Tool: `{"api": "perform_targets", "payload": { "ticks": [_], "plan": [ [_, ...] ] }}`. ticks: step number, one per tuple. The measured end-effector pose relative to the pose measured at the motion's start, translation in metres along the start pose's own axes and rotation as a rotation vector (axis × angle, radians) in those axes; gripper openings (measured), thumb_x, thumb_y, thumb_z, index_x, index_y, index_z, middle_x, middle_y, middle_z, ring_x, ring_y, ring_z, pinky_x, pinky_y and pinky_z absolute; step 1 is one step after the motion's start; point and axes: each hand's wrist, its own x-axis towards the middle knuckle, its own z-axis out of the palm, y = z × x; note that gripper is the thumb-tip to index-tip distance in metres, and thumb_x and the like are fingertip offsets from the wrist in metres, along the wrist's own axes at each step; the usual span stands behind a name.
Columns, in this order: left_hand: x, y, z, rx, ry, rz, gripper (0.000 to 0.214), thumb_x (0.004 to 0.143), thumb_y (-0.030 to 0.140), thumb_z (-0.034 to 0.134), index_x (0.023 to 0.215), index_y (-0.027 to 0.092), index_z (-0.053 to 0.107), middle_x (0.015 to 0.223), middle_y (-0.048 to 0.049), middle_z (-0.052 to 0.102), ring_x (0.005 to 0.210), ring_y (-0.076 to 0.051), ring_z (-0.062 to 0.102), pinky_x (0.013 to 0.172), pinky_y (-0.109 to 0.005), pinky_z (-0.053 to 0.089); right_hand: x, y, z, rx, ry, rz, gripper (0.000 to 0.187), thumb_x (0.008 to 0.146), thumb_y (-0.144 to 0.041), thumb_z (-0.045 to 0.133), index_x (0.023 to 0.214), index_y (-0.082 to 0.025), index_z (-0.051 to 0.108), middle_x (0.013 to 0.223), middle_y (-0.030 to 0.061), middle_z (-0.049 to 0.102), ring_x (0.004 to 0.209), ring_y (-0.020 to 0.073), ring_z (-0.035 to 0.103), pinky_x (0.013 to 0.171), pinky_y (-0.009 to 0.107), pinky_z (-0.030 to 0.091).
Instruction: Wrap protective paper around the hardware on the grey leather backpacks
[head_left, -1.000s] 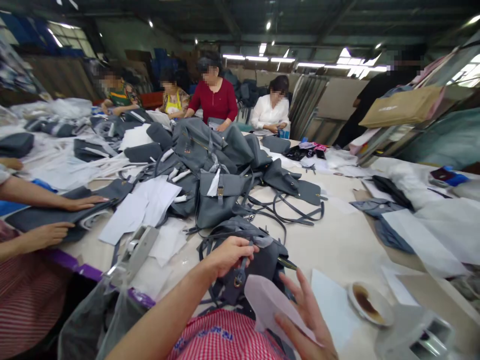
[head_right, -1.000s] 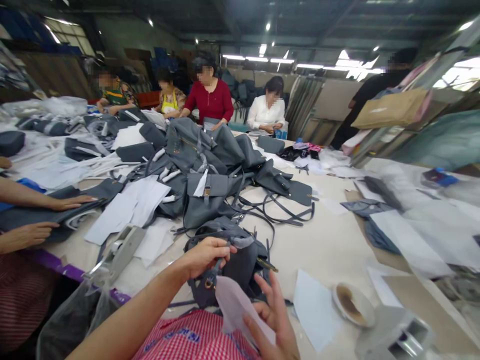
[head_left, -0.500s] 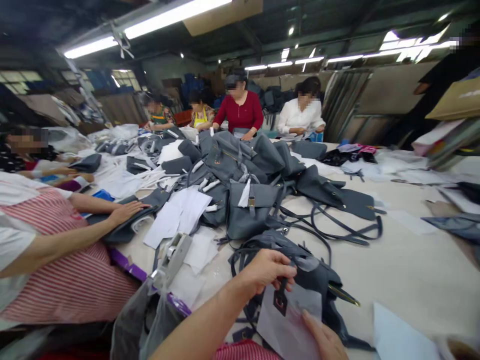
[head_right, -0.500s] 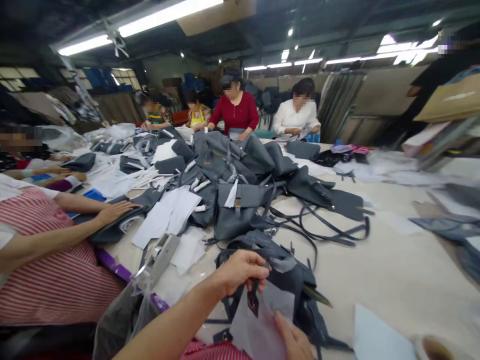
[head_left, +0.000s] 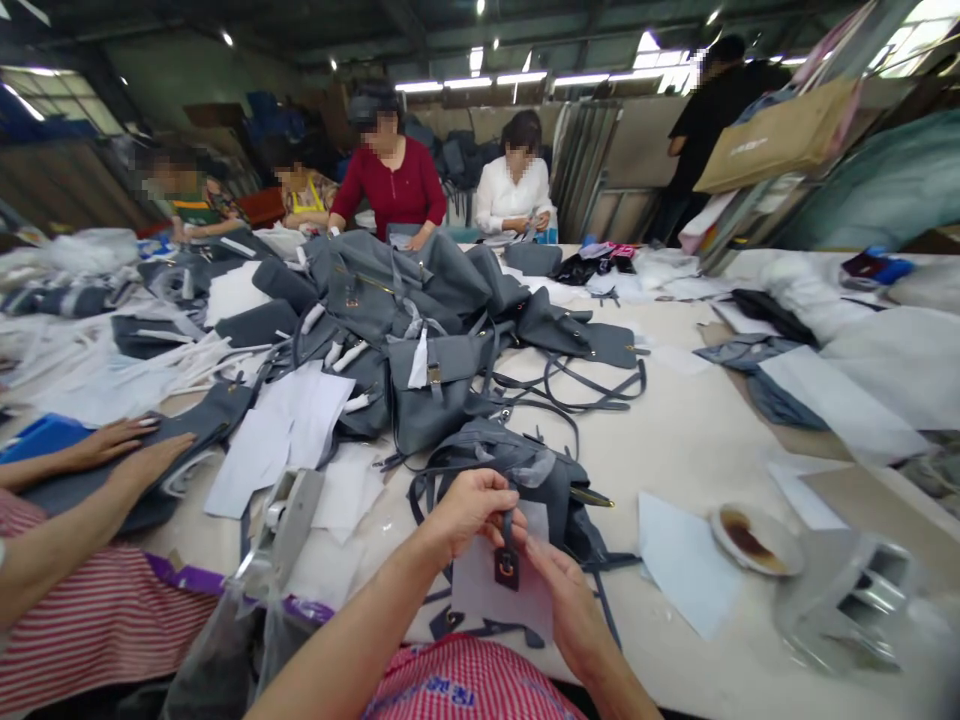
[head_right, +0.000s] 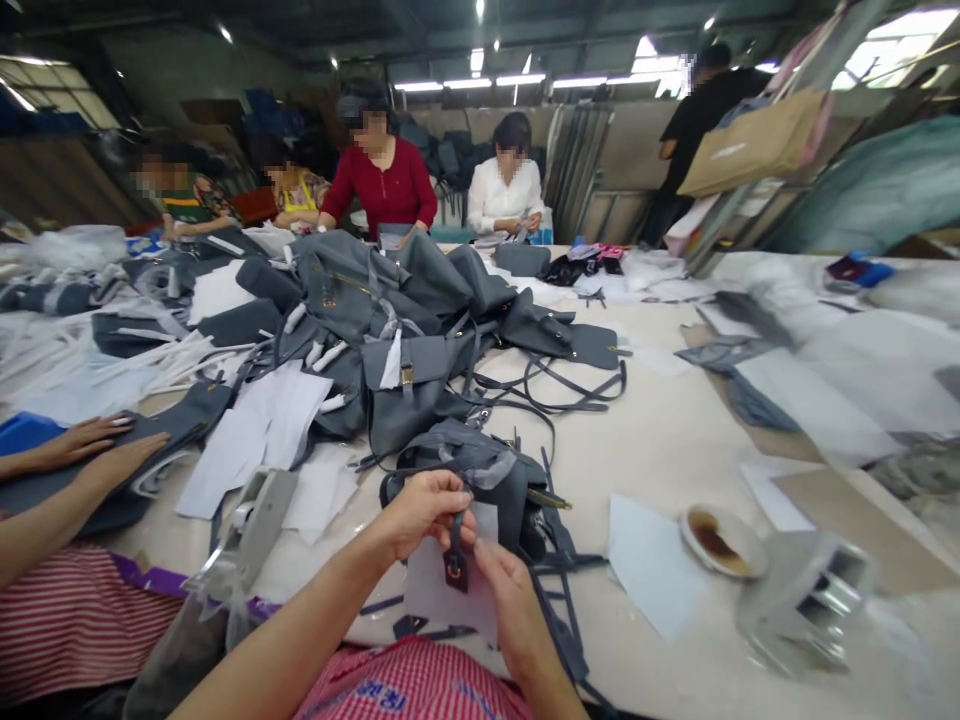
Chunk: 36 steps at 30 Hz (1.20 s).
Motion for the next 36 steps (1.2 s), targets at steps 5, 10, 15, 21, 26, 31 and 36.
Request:
{"api": "perform_targets", "payload": {
  "ticks": [5, 10, 15, 21, 26, 31, 36],
  "plan": [
    [0.003, -0.01, 0.0, 0.012, 0.051, 0.024, 0.036, 0.058, 0.038, 0.072, 0.074, 0.019, 0.046, 0.064, -0.0021, 0.066, 0.056, -0.017, 0.066, 0.041, -0.017, 0.035, 0.002, 0.014, 0.005, 0.143, 0.009, -0.003, 0.049, 0.074, -0.054, 0.072, 0.109, -0.019, 0.073, 0.113, 0.0092, 0.073, 0.111, 0.03, 0.064, 0.1, 0.043, 0.046],
    [0.005, -0.02, -0.002, 0.168, 0.199, 0.177, 0.018, 0.062, 0.03, 0.066, 0.065, 0.016, 0.056, 0.052, 0.0042, 0.054, 0.047, -0.009, 0.047, 0.046, -0.021, 0.029, 0.0, 0.018, 0.015, 0.111, 0.014, 0.019, 0.047, 0.071, -0.049, 0.076, 0.108, -0.02, 0.072, 0.096, 0.0069, 0.077, 0.086, 0.0259, 0.071, 0.082, 0.039, 0.054],
    [0.0, -0.021, -0.004, 0.336, 0.271, 0.316, 0.011, 0.066, 0.027, 0.062, 0.066, 0.015, 0.063, 0.062, 0.0021, 0.056, 0.062, -0.013, 0.049, 0.059, -0.024, 0.037, -0.004, 0.022, 0.023, -0.032, 0.105, -0.011, 0.057, 0.058, -0.039, 0.087, 0.109, -0.019, 0.07, 0.088, 0.0057, 0.077, 0.074, 0.0228, 0.069, 0.07, 0.035, 0.055],
    [-0.031, -0.032, -0.039, 0.512, 0.532, 0.381, 0.03, 0.081, 0.047, 0.051, 0.081, 0.018, 0.061, 0.079, -0.0018, 0.061, 0.075, -0.017, 0.055, 0.07, -0.028, 0.041, -0.01, 0.025, 0.021, 0.041, 0.112, 0.012, 0.072, 0.06, -0.035, 0.086, 0.125, -0.019, 0.058, 0.092, 0.0072, 0.076, 0.077, 0.024, 0.069, 0.072, 0.038, 0.055],
    [-0.044, -0.064, -0.054, -0.003, 0.151, -0.035, 0.067, 0.071, 0.077, 0.047, 0.087, 0.015, 0.063, 0.079, -0.006, 0.066, 0.073, -0.019, 0.06, 0.065, -0.029, 0.044, -0.012, 0.025, 0.018, 0.056, 0.104, 0.012, 0.08, 0.061, -0.032, 0.086, 0.132, -0.018, 0.051, 0.103, 0.0103, 0.075, 0.088, 0.0266, 0.07, 0.082, 0.042, 0.053],
    [-0.04, -0.075, -0.028, -0.181, 0.1, -0.009, 0.046, 0.058, 0.048, 0.078, 0.085, 0.012, 0.069, 0.08, -0.0061, 0.07, 0.073, -0.02, 0.062, 0.071, -0.03, 0.047, -0.014, 0.025, 0.013, -0.08, 0.147, -0.04, 0.078, 0.061, -0.034, 0.084, 0.13, -0.019, 0.051, 0.103, 0.0095, 0.075, 0.089, 0.0275, 0.07, 0.081, 0.042, 0.054],
    [-0.029, -0.077, -0.015, -0.144, 0.222, 0.068, 0.03, 0.055, 0.03, 0.077, 0.076, 0.011, 0.069, 0.068, -0.0019, 0.067, 0.063, -0.016, 0.058, 0.064, -0.027, 0.044, -0.014, 0.026, 0.013, -0.204, 0.194, -0.044, 0.08, 0.057, -0.04, 0.085, 0.128, -0.019, 0.053, 0.101, 0.0088, 0.076, 0.089, 0.0299, 0.07, 0.08, 0.043, 0.056]
  ]
}}
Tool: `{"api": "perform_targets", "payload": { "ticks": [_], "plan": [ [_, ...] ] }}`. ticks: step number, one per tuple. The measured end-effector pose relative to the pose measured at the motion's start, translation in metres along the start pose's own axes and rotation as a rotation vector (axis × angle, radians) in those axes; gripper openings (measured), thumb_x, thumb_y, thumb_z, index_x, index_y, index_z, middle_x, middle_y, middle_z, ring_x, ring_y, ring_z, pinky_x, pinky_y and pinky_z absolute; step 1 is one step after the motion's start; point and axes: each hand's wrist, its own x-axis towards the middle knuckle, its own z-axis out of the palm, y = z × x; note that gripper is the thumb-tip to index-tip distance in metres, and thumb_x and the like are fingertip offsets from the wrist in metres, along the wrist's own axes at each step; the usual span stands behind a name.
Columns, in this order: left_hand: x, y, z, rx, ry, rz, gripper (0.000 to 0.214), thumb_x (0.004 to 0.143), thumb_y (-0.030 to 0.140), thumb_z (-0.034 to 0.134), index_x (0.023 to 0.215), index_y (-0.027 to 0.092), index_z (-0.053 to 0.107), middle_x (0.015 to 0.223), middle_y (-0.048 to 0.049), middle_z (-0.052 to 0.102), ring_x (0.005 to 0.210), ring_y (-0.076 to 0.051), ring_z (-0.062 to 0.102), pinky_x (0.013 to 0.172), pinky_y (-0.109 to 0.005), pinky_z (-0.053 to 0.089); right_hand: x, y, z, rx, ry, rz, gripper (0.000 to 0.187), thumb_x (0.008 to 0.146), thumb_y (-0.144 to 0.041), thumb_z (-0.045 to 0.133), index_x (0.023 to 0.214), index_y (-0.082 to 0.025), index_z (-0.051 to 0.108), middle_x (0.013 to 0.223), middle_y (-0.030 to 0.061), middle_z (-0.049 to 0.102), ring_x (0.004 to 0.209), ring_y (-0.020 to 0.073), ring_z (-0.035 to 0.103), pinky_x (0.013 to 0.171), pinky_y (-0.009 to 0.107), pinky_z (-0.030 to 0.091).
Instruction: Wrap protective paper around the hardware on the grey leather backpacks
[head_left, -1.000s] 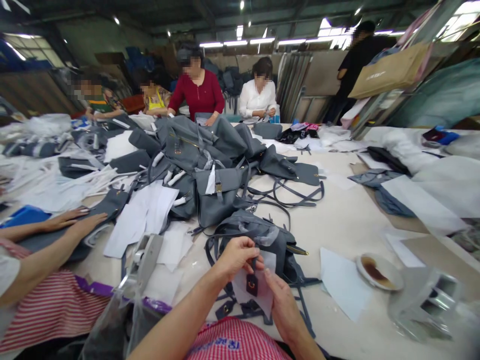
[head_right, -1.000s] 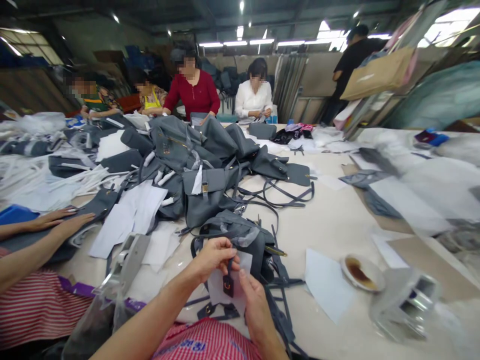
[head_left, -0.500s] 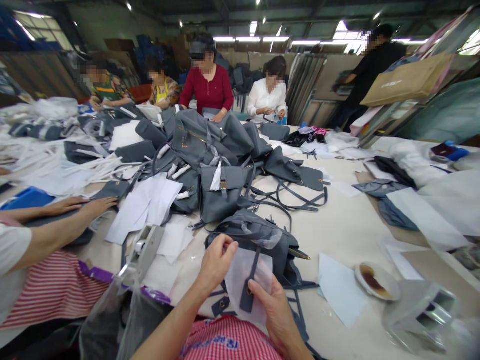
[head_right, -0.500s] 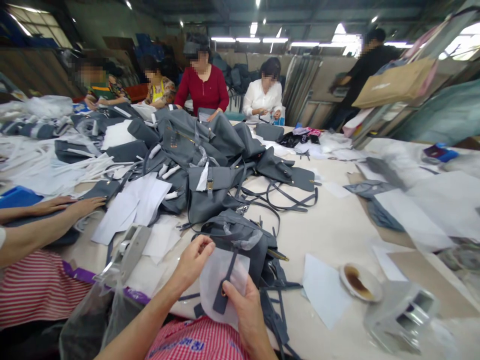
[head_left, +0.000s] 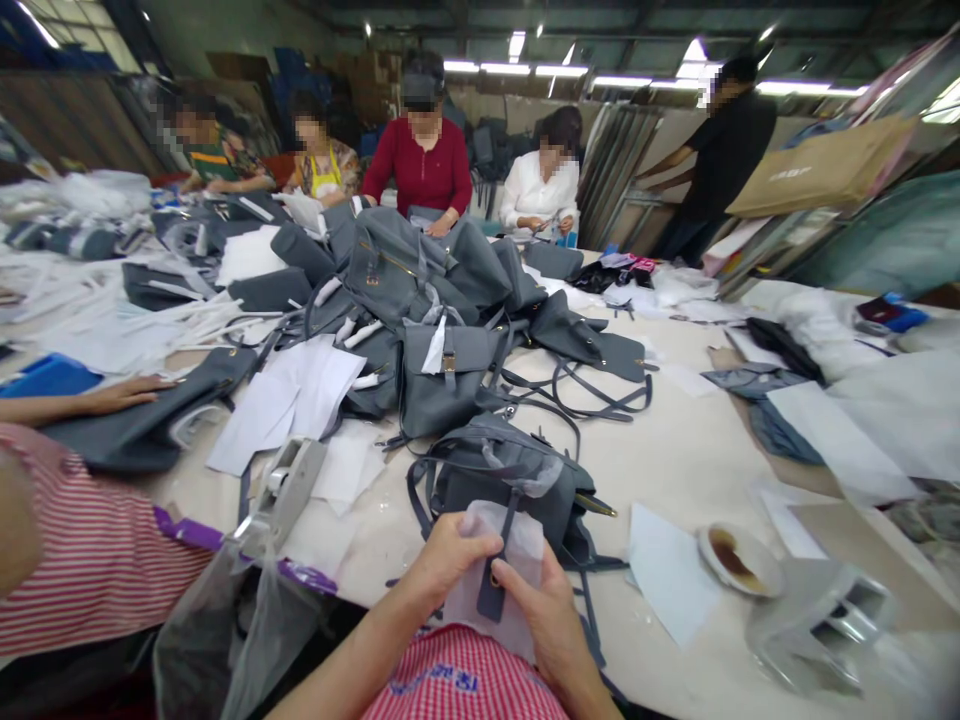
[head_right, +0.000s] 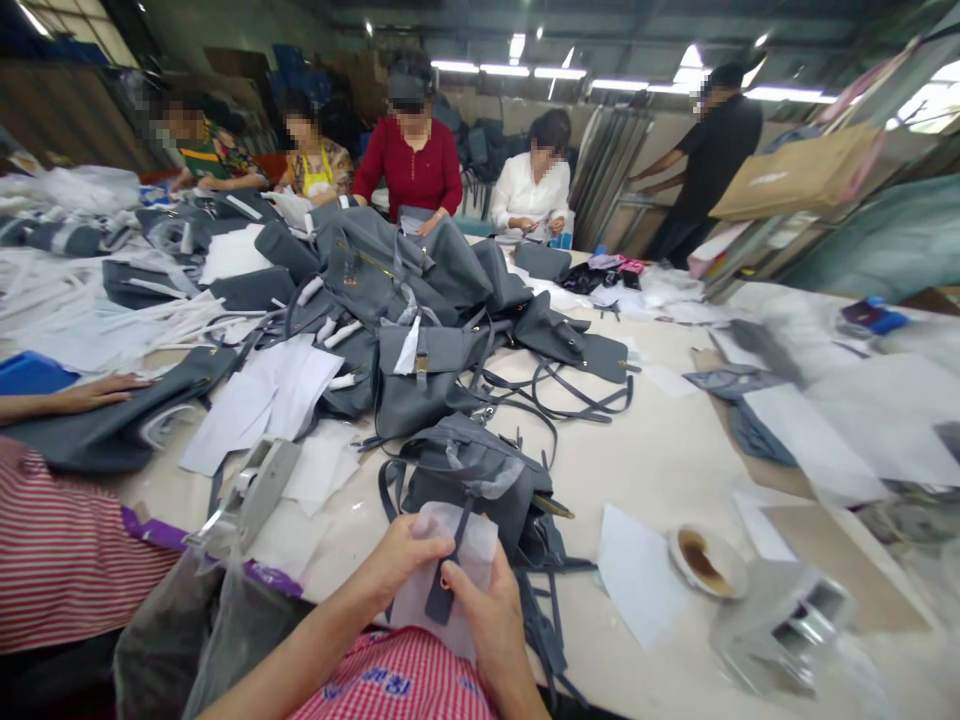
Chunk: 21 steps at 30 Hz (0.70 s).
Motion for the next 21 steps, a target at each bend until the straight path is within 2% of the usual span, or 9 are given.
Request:
{"api": "perform_targets", "payload": {
  "ticks": [3, 6, 9, 11, 16, 21],
  "plan": [
    [0.004, -0.001, 0.0, 0.011, 0.003, 0.019, 0.026, 0.054, 0.029, 0.076, 0.071, 0.011, 0.068, 0.063, -0.0006, 0.063, 0.058, -0.014, 0.054, 0.06, -0.026, 0.041, 0.002, 0.003, -0.003, -0.074, -0.009, 0.016, 0.073, 0.057, -0.045, 0.085, 0.12, -0.017, 0.061, 0.095, 0.009, 0.077, 0.086, 0.0301, 0.07, 0.078, 0.042, 0.056],
    [0.005, 0.004, -0.002, 0.031, -0.006, 0.017, 0.024, 0.052, 0.028, 0.075, 0.066, 0.012, 0.065, 0.061, 0.0003, 0.061, 0.056, -0.013, 0.052, 0.057, -0.025, 0.038, 0.009, -0.001, -0.009, -0.091, -0.05, 0.015, 0.059, 0.064, -0.052, 0.078, 0.109, -0.016, 0.069, 0.091, 0.0094, 0.077, 0.082, 0.0285, 0.07, 0.075, 0.039, 0.056],
    [0.003, 0.011, -0.004, 0.059, -0.061, 0.008, 0.022, 0.052, 0.028, 0.074, 0.064, 0.012, 0.064, 0.059, 0.001, 0.06, 0.054, -0.012, 0.051, 0.056, -0.024, 0.037, 0.019, -0.015, -0.011, -0.095, -0.031, -0.016, 0.054, 0.068, -0.056, 0.073, 0.105, -0.017, 0.071, 0.093, 0.008, 0.077, 0.077, 0.025, 0.069, 0.067, 0.034, 0.055],
    [0.002, 0.015, -0.005, 0.066, -0.095, -0.008, 0.022, 0.053, 0.027, 0.074, 0.064, 0.012, 0.064, 0.06, 0.0007, 0.061, 0.054, -0.012, 0.052, 0.056, -0.024, 0.037, 0.026, -0.028, -0.009, -0.098, -0.02, -0.022, 0.054, 0.064, -0.055, 0.077, 0.102, -0.017, 0.073, 0.089, 0.0069, 0.076, 0.073, 0.0232, 0.068, 0.062, 0.031, 0.053],
    [0.0, 0.015, -0.007, 0.034, -0.107, 0.016, 0.028, 0.055, 0.023, 0.073, 0.08, 0.011, 0.069, 0.069, -0.0004, 0.066, 0.061, -0.015, 0.057, 0.063, -0.027, 0.044, 0.035, -0.047, 0.003, -0.134, -0.052, -0.002, 0.042, 0.054, -0.05, 0.084, 0.078, -0.017, 0.072, 0.06, 0.0006, 0.07, 0.05, 0.0164, 0.059, 0.048, 0.025, 0.045],
    [-0.003, 0.009, -0.009, 0.051, -0.087, -0.011, 0.036, 0.053, 0.02, 0.074, 0.088, 0.011, 0.071, 0.078, -0.0029, 0.07, 0.068, -0.017, 0.061, 0.066, -0.028, 0.046, 0.036, -0.042, 0.003, -0.127, 0.016, -0.011, 0.041, 0.053, -0.051, 0.083, 0.074, -0.019, 0.067, 0.057, -0.0017, 0.067, 0.047, 0.0158, 0.056, 0.045, 0.025, 0.042]
  ]
}}
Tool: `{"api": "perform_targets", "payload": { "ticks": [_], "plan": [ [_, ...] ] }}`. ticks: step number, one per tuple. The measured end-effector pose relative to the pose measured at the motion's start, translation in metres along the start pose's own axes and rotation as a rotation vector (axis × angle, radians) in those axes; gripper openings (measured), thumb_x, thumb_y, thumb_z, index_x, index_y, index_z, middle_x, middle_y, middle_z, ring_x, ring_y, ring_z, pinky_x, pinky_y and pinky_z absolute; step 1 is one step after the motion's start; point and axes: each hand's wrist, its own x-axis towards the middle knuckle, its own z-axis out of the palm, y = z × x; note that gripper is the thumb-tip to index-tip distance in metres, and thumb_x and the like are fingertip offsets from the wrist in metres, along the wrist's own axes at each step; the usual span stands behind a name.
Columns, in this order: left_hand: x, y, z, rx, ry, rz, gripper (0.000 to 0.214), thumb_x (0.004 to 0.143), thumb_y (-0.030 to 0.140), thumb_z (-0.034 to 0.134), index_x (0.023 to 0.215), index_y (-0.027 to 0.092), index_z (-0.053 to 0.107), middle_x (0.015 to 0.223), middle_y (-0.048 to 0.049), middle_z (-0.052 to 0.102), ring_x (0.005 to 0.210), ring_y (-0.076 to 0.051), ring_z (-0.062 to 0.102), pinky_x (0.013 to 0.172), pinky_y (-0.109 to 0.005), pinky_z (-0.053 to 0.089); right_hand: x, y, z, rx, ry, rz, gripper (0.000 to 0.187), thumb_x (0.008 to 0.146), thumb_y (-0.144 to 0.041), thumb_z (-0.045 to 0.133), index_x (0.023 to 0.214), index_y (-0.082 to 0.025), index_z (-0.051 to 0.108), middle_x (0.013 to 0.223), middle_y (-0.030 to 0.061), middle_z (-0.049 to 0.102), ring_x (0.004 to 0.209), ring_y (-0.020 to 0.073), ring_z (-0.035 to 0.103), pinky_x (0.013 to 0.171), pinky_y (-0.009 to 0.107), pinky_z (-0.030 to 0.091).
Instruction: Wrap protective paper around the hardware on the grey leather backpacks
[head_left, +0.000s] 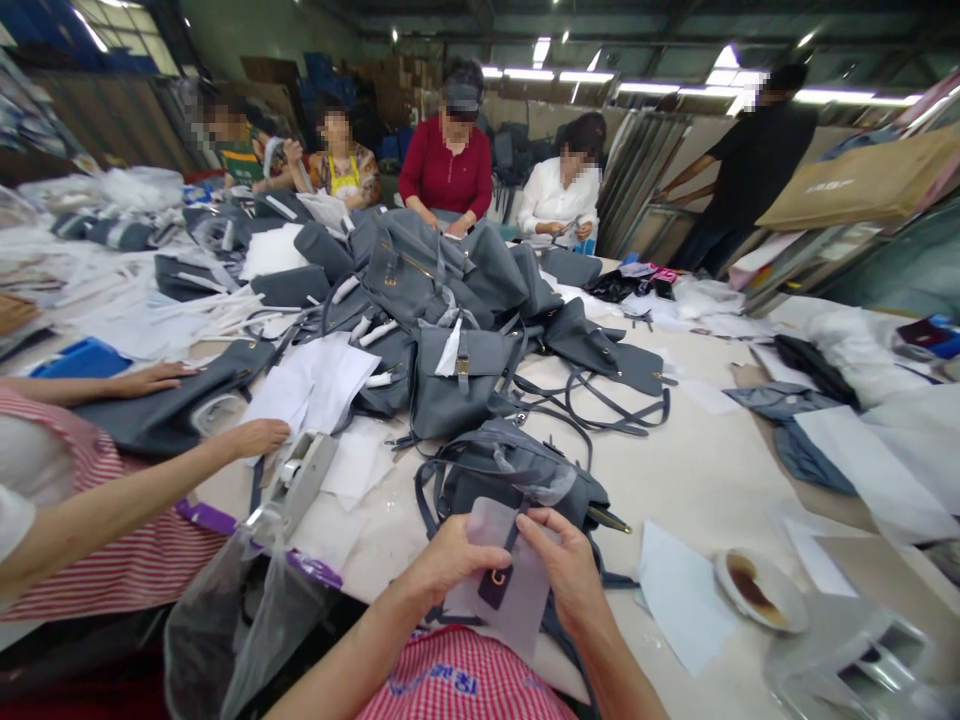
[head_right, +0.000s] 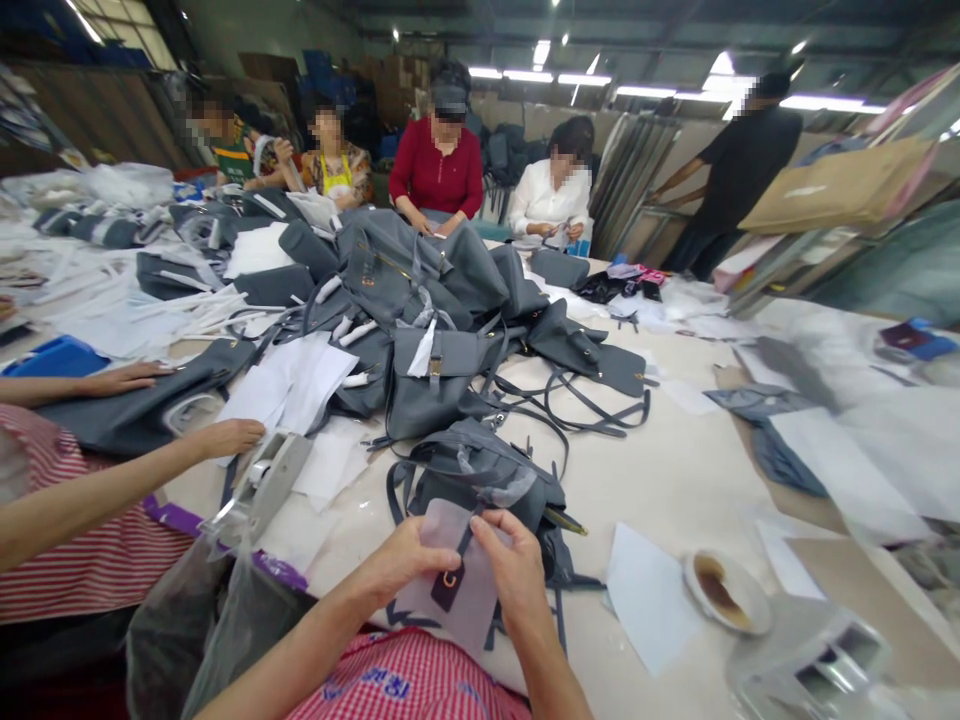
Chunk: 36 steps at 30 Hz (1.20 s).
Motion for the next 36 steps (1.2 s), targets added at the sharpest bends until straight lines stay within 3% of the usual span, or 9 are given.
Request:
{"api": "perform_targets", "payload": {
  "ticks": [7, 10, 14, 17, 20, 25, 31, 36],
  "plan": [
    [-0.006, -0.001, 0.004, 0.005, -0.006, 0.004, 0.023, 0.054, 0.018, 0.069, 0.075, 0.01, 0.069, 0.065, -0.0021, 0.067, 0.06, -0.016, 0.057, 0.059, -0.026, 0.042, 0.005, 0.004, -0.006, -0.034, 0.137, -0.079, 0.04, 0.055, -0.051, 0.082, 0.077, -0.02, 0.068, 0.057, -0.0037, 0.064, 0.048, 0.0131, 0.053, 0.044, 0.024, 0.042],
    [-0.007, -0.003, 0.004, -0.026, -0.005, 0.017, 0.019, 0.054, 0.019, 0.069, 0.072, 0.011, 0.069, 0.063, -0.0014, 0.066, 0.059, -0.015, 0.056, 0.059, -0.025, 0.042, 0.007, 0.003, -0.008, 0.0, 0.134, -0.092, 0.041, 0.055, -0.052, 0.082, 0.077, -0.019, 0.069, 0.059, -0.0028, 0.065, 0.047, 0.0136, 0.054, 0.045, 0.025, 0.043],
    [-0.007, -0.008, 0.003, -0.032, 0.063, 0.053, 0.016, 0.054, 0.019, 0.069, 0.067, 0.011, 0.067, 0.061, 0.0011, 0.063, 0.057, -0.012, 0.053, 0.059, -0.024, 0.04, 0.006, 0.001, -0.007, 0.04, 0.045, -0.097, 0.038, 0.056, -0.05, 0.082, 0.074, -0.019, 0.069, 0.062, -0.0017, 0.068, 0.053, 0.0159, 0.058, 0.05, 0.026, 0.045],
    [-0.008, -0.011, 0.002, -0.033, 0.084, 0.058, 0.014, 0.054, 0.019, 0.067, 0.066, 0.012, 0.066, 0.059, 0.0019, 0.062, 0.057, -0.012, 0.052, 0.058, -0.024, 0.039, 0.003, -0.004, -0.005, 0.097, -0.084, -0.014, 0.039, 0.061, -0.049, 0.081, 0.085, -0.02, 0.071, 0.074, 0.0008, 0.073, 0.062, 0.019, 0.064, 0.058, 0.029, 0.05],
    [-0.013, -0.012, 0.002, -0.027, 0.081, 0.049, 0.016, 0.055, 0.019, 0.067, 0.069, 0.012, 0.068, 0.062, 0.0015, 0.064, 0.059, -0.013, 0.053, 0.058, -0.023, 0.039, -0.001, -0.011, -0.005, 0.106, -0.2, 0.052, 0.048, 0.062, -0.045, 0.082, 0.1, -0.018, 0.071, 0.088, 0.0057, 0.076, 0.075, 0.0243, 0.069, 0.068, 0.034, 0.054],
    [-0.021, -0.011, 0.004, -0.092, 0.079, -0.003, 0.021, 0.052, 0.021, 0.069, 0.072, 0.012, 0.069, 0.064, 0.0013, 0.064, 0.06, -0.014, 0.053, 0.059, -0.024, 0.04, -0.007, -0.009, -0.013, 0.114, -0.257, 0.076, 0.062, 0.055, -0.041, 0.087, 0.111, -0.018, 0.069, 0.101, 0.0103, 0.076, 0.085, 0.0292, 0.071, 0.075, 0.04, 0.054],
    [-0.02, -0.019, 0.002, 0.002, 0.123, 0.016, 0.016, 0.057, 0.018, 0.064, 0.072, 0.013, 0.066, 0.064, 0.0003, 0.064, 0.06, -0.015, 0.054, 0.057, -0.024, 0.04, -0.012, 0.004, -0.007, 0.076, -0.264, 0.142, 0.048, 0.06, -0.044, 0.084, 0.096, -0.014, 0.073, 0.083, 0.0093, 0.077, 0.072, 0.0268, 0.07, 0.073, 0.041, 0.053],
    [-0.028, -0.016, 0.002, 0.347, 0.207, 0.266, 0.012, 0.064, 0.018, 0.062, 0.076, 0.017, 0.061, 0.066, 0.0036, 0.057, 0.063, -0.014, 0.051, 0.056, -0.022, 0.036, -0.006, 0.001, 0.004, 0.011, -0.13, 0.032, 0.035, 0.056, -0.041, 0.084, 0.078, -0.015, 0.074, 0.067, 0.0023, 0.072, 0.058, 0.0186, 0.061, 0.056, 0.029, 0.048]
  ]
}}
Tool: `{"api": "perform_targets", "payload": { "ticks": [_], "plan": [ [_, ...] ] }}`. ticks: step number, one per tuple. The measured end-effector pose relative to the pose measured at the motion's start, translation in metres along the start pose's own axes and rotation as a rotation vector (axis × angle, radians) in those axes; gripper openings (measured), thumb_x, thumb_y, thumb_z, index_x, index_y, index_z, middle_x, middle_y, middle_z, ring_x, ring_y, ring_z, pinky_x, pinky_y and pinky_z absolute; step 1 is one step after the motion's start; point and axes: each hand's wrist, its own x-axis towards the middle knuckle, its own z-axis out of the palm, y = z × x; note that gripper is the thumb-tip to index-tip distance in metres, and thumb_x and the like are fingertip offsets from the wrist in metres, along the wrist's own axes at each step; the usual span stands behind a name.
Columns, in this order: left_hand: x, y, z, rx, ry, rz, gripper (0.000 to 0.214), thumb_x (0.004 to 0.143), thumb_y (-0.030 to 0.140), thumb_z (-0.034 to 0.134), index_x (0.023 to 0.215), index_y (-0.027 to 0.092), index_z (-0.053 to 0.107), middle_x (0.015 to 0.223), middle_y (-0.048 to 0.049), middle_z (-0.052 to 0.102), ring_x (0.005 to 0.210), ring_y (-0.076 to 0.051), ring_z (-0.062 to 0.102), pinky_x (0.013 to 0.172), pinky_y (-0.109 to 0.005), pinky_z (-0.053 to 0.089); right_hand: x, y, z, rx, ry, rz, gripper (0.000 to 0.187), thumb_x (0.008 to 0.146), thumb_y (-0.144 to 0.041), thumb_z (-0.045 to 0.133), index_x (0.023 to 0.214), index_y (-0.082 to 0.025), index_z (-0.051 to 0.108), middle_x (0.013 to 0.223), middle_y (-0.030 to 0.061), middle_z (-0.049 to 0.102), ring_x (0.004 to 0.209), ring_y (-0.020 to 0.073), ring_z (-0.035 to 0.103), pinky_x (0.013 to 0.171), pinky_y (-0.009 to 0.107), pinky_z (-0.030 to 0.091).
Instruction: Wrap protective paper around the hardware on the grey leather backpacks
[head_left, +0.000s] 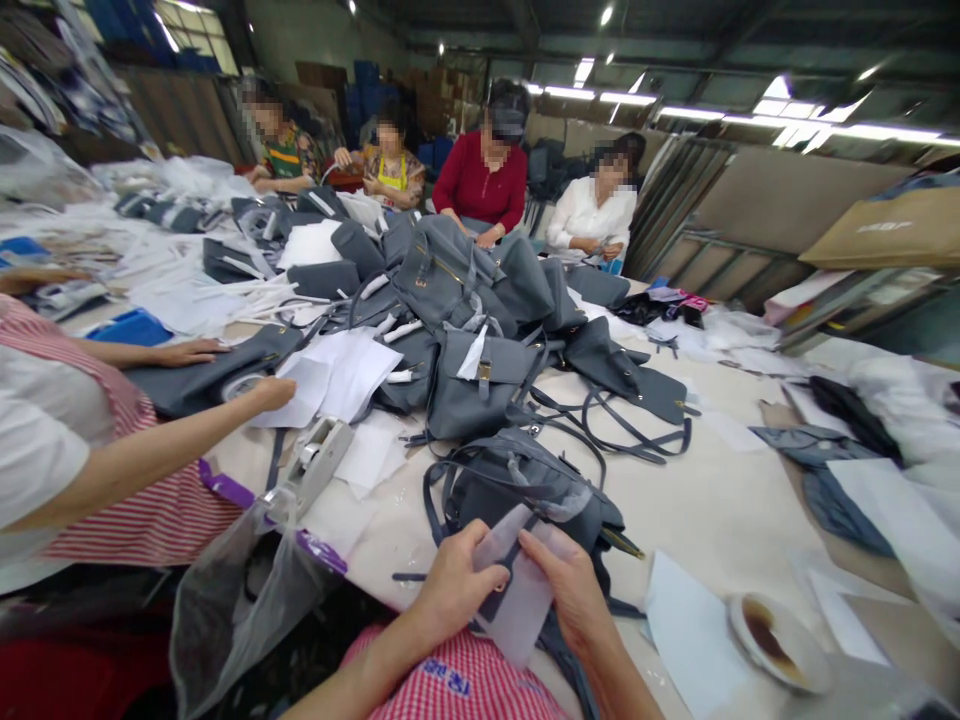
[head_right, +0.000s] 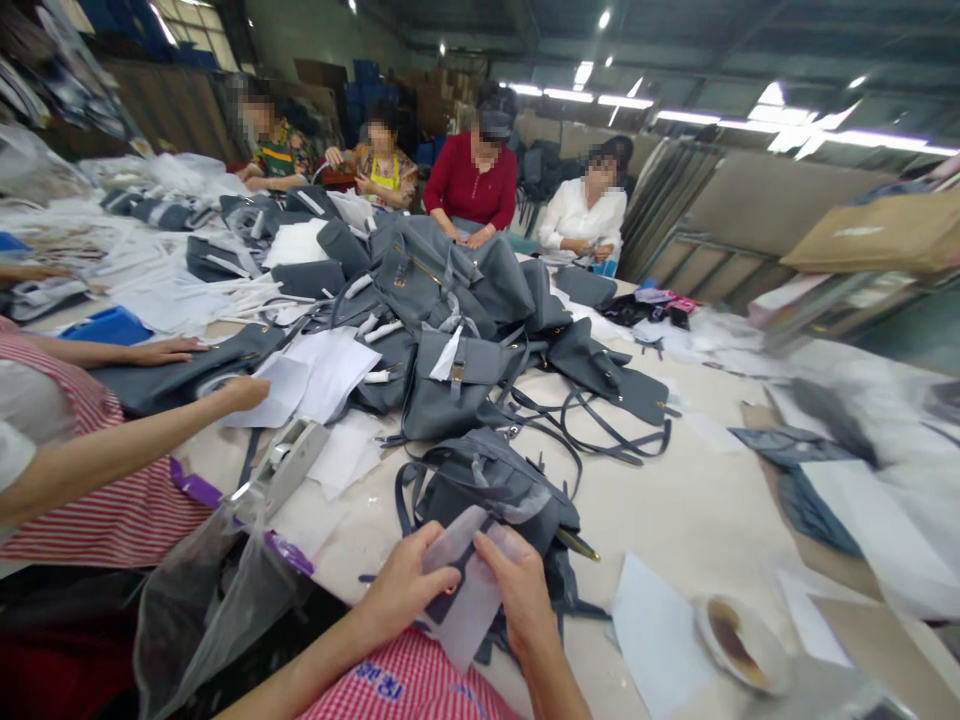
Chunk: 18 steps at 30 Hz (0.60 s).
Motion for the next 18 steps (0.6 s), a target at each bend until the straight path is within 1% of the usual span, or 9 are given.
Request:
{"api": "perform_targets", "payload": {
  "ticks": [2, 5, 6, 8, 9, 10, 12, 14, 18],
  "plan": [
    [-0.005, 0.009, -0.005, 0.089, -0.047, 0.097, 0.013, 0.066, 0.018, 0.062, 0.079, 0.018, 0.062, 0.072, 0.0027, 0.057, 0.068, -0.014, 0.052, 0.059, -0.021, 0.038, 0.002, 0.0, -0.001, -0.026, 0.015, -0.034, 0.03, 0.055, -0.036, 0.083, 0.075, -0.016, 0.073, 0.064, 0.0004, 0.07, 0.056, 0.0168, 0.058, 0.053, 0.026, 0.044],
    [-0.006, 0.022, -0.016, 0.116, -0.243, 0.157, 0.017, 0.066, 0.018, 0.061, 0.082, 0.018, 0.067, 0.091, -0.0023, 0.062, 0.08, -0.016, 0.056, 0.067, -0.023, 0.042, 0.003, 0.001, -0.005, -0.029, -0.009, -0.046, 0.026, 0.056, -0.033, 0.081, 0.076, -0.018, 0.073, 0.063, -0.0012, 0.07, 0.055, 0.0164, 0.057, 0.053, 0.025, 0.043],
    [-0.004, 0.024, -0.019, 0.083, -0.316, 0.143, 0.018, 0.066, 0.019, 0.06, 0.082, 0.018, 0.068, 0.095, -0.0036, 0.063, 0.084, -0.017, 0.057, 0.07, -0.024, 0.043, 0.002, 0.002, -0.007, -0.023, -0.018, -0.04, 0.025, 0.057, -0.033, 0.08, 0.076, -0.018, 0.072, 0.062, -0.0015, 0.069, 0.054, 0.0165, 0.057, 0.053, 0.025, 0.043],
    [0.004, 0.025, -0.023, -0.06, -0.437, 0.034, 0.019, 0.067, 0.021, 0.056, 0.081, 0.017, 0.068, 0.093, -0.005, 0.064, 0.085, -0.019, 0.059, 0.072, -0.027, 0.046, 0.002, 0.004, -0.009, -0.011, -0.025, -0.024, 0.023, 0.058, -0.033, 0.08, 0.073, -0.018, 0.071, 0.06, -0.0023, 0.068, 0.053, 0.0161, 0.056, 0.053, 0.025, 0.043],
    [0.009, 0.023, -0.023, -0.145, -0.453, -0.04, 0.018, 0.068, 0.024, 0.055, 0.08, 0.017, 0.067, 0.087, -0.0045, 0.064, 0.08, -0.018, 0.06, 0.069, -0.027, 0.048, 0.002, 0.004, -0.01, -0.005, -0.029, -0.017, 0.023, 0.059, -0.034, 0.08, 0.073, -0.018, 0.071, 0.059, -0.0024, 0.067, 0.052, 0.0158, 0.056, 0.053, 0.025, 0.043],
    [0.015, 0.021, -0.022, -0.216, -0.428, -0.107, 0.018, 0.068, 0.027, 0.055, 0.078, 0.016, 0.065, 0.078, -0.0029, 0.063, 0.071, -0.017, 0.06, 0.063, -0.027, 0.048, 0.002, 0.004, -0.01, 0.003, -0.036, -0.005, 0.024, 0.06, -0.035, 0.08, 0.073, -0.018, 0.071, 0.06, -0.0023, 0.067, 0.053, 0.0156, 0.057, 0.053, 0.025, 0.044],
    [0.027, 0.016, -0.016, -0.29, -0.332, -0.176, 0.019, 0.067, 0.032, 0.059, 0.077, 0.016, 0.061, 0.066, 0.0013, 0.058, 0.057, -0.012, 0.055, 0.054, -0.024, 0.045, 0.002, 0.003, -0.011, 0.024, -0.058, 0.016, 0.028, 0.062, -0.037, 0.081, 0.079, -0.018, 0.071, 0.064, -0.0014, 0.069, 0.055, 0.0156, 0.059, 0.055, 0.026, 0.046],
    [0.037, 0.013, -0.008, -0.284, -0.3, -0.17, 0.022, 0.065, 0.034, 0.064, 0.075, 0.015, 0.06, 0.062, 0.0032, 0.056, 0.052, -0.01, 0.052, 0.05, -0.022, 0.042, 0.002, 0.001, -0.012, 0.03, -0.084, 0.016, 0.03, 0.063, -0.039, 0.081, 0.081, -0.018, 0.071, 0.066, -0.0013, 0.069, 0.056, 0.0151, 0.059, 0.056, 0.025, 0.046],
    [0.048, 0.012, 0.008, -0.27, -0.372, -0.186, 0.029, 0.063, 0.04, 0.069, 0.073, 0.015, 0.057, 0.056, 0.0013, 0.06, 0.044, -0.011, 0.054, 0.045, -0.023, 0.043, 0.002, -0.004, -0.014, -0.042, -0.1, -0.056, 0.026, 0.066, -0.04, 0.079, 0.076, -0.017, 0.07, 0.064, -0.0017, 0.067, 0.055, 0.0135, 0.056, 0.052, 0.024, 0.042]
  ]
}}
